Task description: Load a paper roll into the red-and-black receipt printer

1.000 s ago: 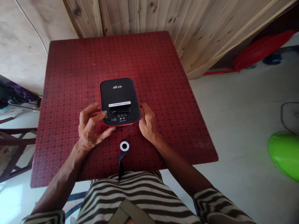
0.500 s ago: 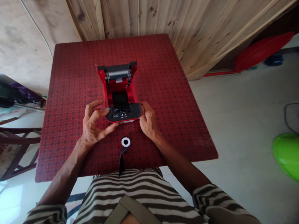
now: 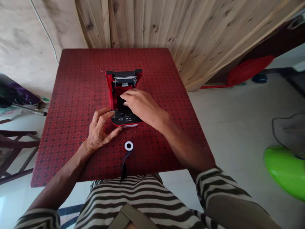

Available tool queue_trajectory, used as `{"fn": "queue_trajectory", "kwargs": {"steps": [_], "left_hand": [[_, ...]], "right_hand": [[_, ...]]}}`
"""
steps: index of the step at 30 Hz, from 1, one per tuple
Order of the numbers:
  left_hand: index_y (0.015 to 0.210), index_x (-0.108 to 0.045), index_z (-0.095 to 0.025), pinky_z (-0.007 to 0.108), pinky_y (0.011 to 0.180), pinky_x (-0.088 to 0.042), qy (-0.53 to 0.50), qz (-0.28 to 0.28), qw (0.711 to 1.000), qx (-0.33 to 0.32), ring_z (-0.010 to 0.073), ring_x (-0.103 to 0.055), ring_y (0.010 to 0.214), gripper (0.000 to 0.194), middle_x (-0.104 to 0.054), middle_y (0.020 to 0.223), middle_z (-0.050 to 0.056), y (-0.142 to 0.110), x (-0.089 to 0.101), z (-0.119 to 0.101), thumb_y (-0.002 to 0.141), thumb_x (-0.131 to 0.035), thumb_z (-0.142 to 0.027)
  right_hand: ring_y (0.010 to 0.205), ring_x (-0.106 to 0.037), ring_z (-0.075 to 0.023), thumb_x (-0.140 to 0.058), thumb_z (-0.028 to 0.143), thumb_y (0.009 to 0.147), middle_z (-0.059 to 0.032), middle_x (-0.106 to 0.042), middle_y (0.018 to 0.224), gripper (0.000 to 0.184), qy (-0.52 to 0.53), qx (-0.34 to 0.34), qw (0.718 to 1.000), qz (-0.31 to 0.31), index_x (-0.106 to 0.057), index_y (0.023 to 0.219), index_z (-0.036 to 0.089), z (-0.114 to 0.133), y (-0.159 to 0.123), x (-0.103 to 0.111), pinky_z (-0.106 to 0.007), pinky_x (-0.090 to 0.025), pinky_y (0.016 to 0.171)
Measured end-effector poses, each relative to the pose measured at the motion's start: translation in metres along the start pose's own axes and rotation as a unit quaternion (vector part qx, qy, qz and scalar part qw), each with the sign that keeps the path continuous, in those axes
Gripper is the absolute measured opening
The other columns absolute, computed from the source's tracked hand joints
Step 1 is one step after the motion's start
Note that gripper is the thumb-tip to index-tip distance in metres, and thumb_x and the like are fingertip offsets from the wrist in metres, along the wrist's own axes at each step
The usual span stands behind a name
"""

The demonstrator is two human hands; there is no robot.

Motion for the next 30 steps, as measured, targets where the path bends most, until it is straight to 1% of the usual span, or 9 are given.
{"fn": "queue_trajectory", "kwargs": {"steps": [1,3,5,8,12,16,22,26,30], "left_hand": [[0.142,-0.053,-0.022,0.043,0.106,-0.062,0.002,0.002,1.0,0.0,0.0261,-0.066,0.125,0.064,-0.065,0.132,0.013,-0.001,-0.001,0.0,0.089,-0.083,-0.041],[0.144,-0.052,-0.022,0.042,0.106,-0.062,0.005,0.006,1.0,-0.001,0.0256,-0.066,0.124,0.064,-0.065,0.132,0.013,-0.001,-0.003,0.0,0.09,-0.082,-0.041],[0.145,-0.051,-0.023,0.042,0.105,-0.063,0.01,0.007,1.0,0.001,0.0251,-0.066,0.123,0.064,-0.065,0.132,0.013,-0.001,-0.004,0.0,0.091,-0.081,-0.042],[0.146,-0.051,-0.024,0.042,0.104,-0.064,0.014,0.007,1.0,0.005,0.0253,-0.067,0.123,0.065,-0.065,0.132,0.012,-0.001,-0.004,0.001,0.091,-0.08,-0.043],[0.145,-0.052,-0.023,0.04,0.103,-0.064,0.008,0.003,1.0,0.0,0.0247,-0.067,0.121,0.065,-0.065,0.131,0.012,-0.001,-0.004,-0.001,0.091,-0.082,-0.042],[0.143,-0.054,-0.021,0.039,0.103,-0.064,0.005,0.001,1.0,-0.002,0.0243,-0.067,0.121,0.065,-0.066,0.13,0.013,0.0,-0.003,-0.001,0.089,-0.084,-0.041],[0.141,-0.056,-0.019,0.039,0.105,-0.062,0.001,-0.001,1.0,-0.001,0.0253,-0.067,0.122,0.065,-0.066,0.13,0.014,0.0,-0.002,0.0,0.087,-0.085,-0.04],[0.141,-0.056,-0.019,0.042,0.105,-0.062,0.002,-0.001,1.0,-0.001,0.026,-0.067,0.123,0.064,-0.065,0.131,0.014,0.001,-0.003,0.0,0.088,-0.084,-0.043],[0.142,-0.056,-0.02,0.042,0.104,-0.063,0.004,0.0,1.0,-0.004,0.0256,-0.068,0.122,0.064,-0.065,0.13,0.013,0.0,-0.003,0.001,0.089,-0.083,-0.045]], "right_hand": [[0.108,-0.073,-0.0252,-0.051,0.007,0.105,-0.0165,-0.077,0.119,0.027,-0.026,-0.005,0.999,0.038,-0.075,0.117,0.01,0.001,0.009,-0.008,-0.037,-0.052,0.094],[0.109,-0.074,-0.0262,-0.044,0.005,0.105,-0.018,-0.077,0.121,0.034,-0.062,-0.016,0.995,0.071,-0.074,0.121,0.009,0.003,0.023,-0.016,-0.036,-0.052,0.09],[0.112,-0.074,-0.0282,-0.041,0.003,0.104,-0.019,-0.076,0.122,0.037,-0.083,-0.019,0.993,0.079,-0.073,0.122,0.008,0.005,0.03,-0.019,-0.037,-0.052,0.088],[0.116,-0.072,-0.0307,-0.04,0.0,0.101,-0.0209,-0.074,0.126,0.039,-0.1,-0.021,0.99,0.094,-0.073,0.122,0.007,0.006,0.033,-0.022,-0.038,-0.052,0.088],[0.116,-0.072,-0.0303,-0.043,-0.001,0.099,-0.0213,-0.074,0.128,0.039,-0.106,-0.021,0.988,0.109,-0.074,0.122,0.007,0.006,0.033,-0.02,-0.038,-0.053,0.091],[0.112,-0.073,-0.0304,-0.051,0.003,0.098,-0.0197,-0.076,0.123,0.033,-0.106,-0.028,0.988,0.111,-0.075,0.121,0.007,0.007,0.027,-0.01,-0.038,-0.054,0.091],[0.111,-0.075,-0.0318,-0.048,0.005,0.099,-0.0182,-0.078,0.117,0.034,-0.096,-0.041,0.991,0.083,-0.076,0.117,0.011,0.01,0.02,0.002,-0.038,-0.056,0.086],[0.108,-0.075,-0.0328,-0.047,0.004,0.099,-0.02,-0.078,0.113,0.037,-0.097,-0.047,0.992,0.068,-0.071,0.125,0.011,0.008,0.023,0.001,-0.04,-0.055,0.085],[0.106,-0.074,-0.0311,-0.045,0.004,0.099,-0.0191,-0.078,0.113,0.04,-0.099,-0.045,0.993,0.053,-0.066,0.133,0.012,0.013,0.023,0.004,-0.041,-0.054,0.089]]}}
Point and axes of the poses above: each hand's wrist, its own y-axis towards the middle knuckle, its own x-axis out of the back of the hand, z = x × y, the point moved 10 cm from there along y, towards the middle knuckle
